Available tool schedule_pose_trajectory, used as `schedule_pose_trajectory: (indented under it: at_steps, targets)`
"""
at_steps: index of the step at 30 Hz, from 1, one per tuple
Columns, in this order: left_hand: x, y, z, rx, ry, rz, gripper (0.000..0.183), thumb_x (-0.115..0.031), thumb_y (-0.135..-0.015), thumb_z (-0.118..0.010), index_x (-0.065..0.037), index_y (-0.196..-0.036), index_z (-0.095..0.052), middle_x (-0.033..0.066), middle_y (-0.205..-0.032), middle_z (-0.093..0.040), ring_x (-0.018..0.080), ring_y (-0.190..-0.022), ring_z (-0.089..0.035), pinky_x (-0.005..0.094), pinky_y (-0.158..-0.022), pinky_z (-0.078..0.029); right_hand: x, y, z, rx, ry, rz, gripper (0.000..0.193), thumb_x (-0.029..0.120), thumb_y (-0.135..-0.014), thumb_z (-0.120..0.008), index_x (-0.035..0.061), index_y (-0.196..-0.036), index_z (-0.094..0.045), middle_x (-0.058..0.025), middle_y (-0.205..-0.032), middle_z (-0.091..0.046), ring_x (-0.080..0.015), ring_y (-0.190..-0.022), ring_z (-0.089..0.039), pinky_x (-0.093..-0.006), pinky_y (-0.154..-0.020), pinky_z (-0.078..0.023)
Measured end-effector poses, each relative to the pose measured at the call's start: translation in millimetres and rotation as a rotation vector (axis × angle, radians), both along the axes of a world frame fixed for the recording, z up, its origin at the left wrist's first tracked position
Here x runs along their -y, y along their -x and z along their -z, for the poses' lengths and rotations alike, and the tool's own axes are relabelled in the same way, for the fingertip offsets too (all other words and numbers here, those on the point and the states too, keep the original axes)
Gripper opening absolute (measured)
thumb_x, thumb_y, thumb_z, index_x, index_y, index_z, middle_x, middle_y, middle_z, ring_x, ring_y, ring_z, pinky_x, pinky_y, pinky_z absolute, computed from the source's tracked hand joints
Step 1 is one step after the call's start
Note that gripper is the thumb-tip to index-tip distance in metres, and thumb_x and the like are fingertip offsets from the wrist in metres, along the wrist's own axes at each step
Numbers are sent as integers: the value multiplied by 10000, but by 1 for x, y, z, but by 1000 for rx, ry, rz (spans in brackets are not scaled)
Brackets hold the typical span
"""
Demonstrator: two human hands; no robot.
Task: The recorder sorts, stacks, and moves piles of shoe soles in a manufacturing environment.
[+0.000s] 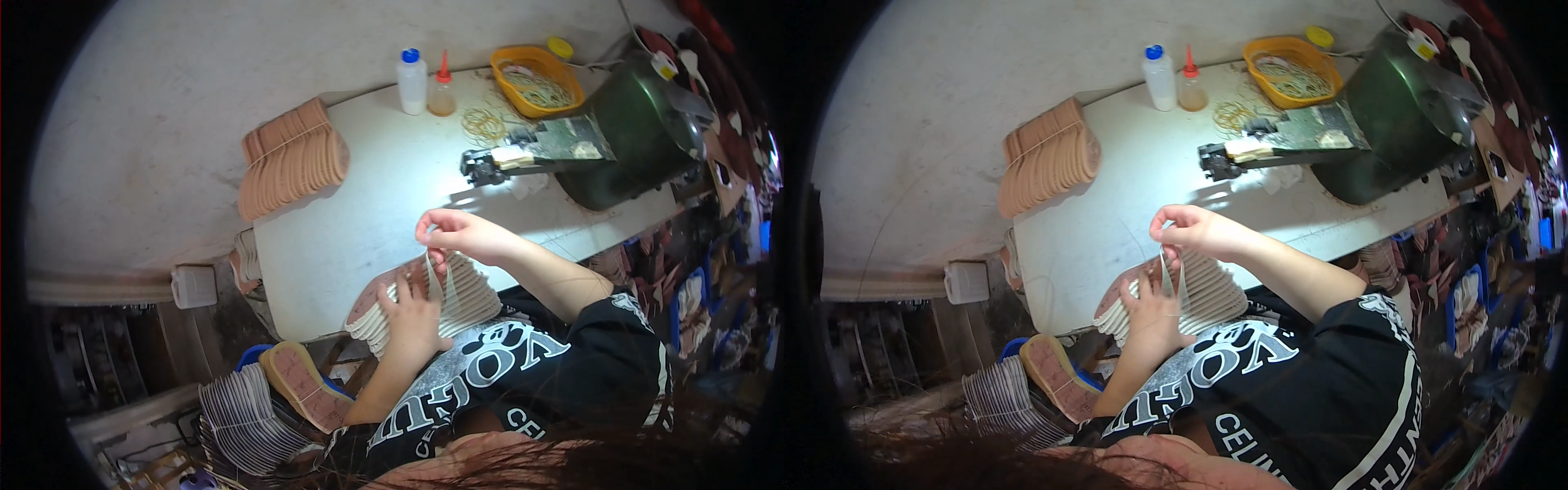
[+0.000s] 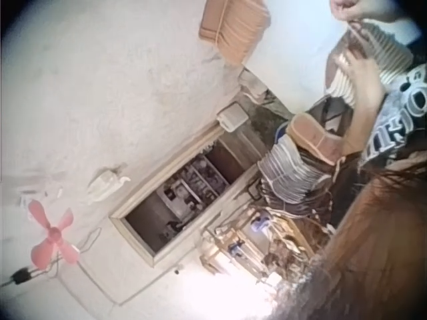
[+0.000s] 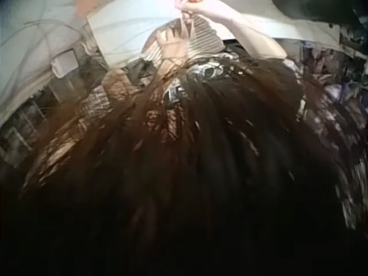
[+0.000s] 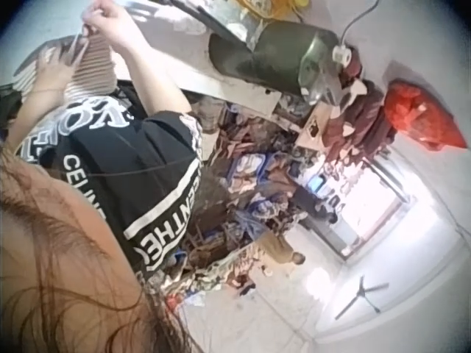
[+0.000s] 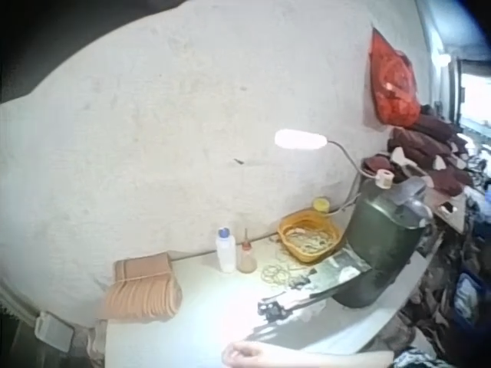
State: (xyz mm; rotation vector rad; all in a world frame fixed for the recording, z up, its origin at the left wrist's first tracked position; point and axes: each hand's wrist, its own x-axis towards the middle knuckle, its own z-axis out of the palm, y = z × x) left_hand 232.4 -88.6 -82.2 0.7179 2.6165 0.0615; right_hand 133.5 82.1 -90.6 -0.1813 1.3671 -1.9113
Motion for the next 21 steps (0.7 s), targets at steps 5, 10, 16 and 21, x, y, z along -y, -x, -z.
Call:
schedule_pose_trajectory:
  at_steps: [5,10,16,21]
  targets:
    - [-12,-7,-9,-14,45,-70,1249,-461,-463,-858,-75,-1460,-213,237,-1460,-231,388,-1338,-248,646,-1004,-213,-69,-39,-12,308,652,106,166,78,-940,-493,48,-1103,-483,-177,-1054,-622,-151,-748,-660,-293,-755,-526]
    - [-22,-16,-10,-31,55,-54,1239,-442,-448,-867,-82,-1452,-235,227,-1438,-263,380,-1326,-266,640,-993,-233,-93,-36,-18,-3,174,99,126,81,-874,-605,63,-942,-499,-233,-1136,-603,-91,-597,-598,-265,-583,-493]
    - [-15,-8,-18,14,-74,-67,1149,-424,-523,-836,-48,-1441,-257,215,-1385,-364,367,-1275,-352,571,-995,-270,-67,-19,14,-415,-574,-67,398,297,-712,-805,34,-812,-524,-185,-1069,-643,-172,-666,-625,-316,-508,-480]
    - [-12,33,-12,156,-242,-130,603,-256,-827,-617,-154,-1371,-378,190,-1102,-586,353,-912,-608,438,-764,-482,-39,8,51,-718,-745,-545,729,524,-597,-824,-15,-1031,-594,-148,-929,-653,-252,-657,-641,-325,-571,-524]
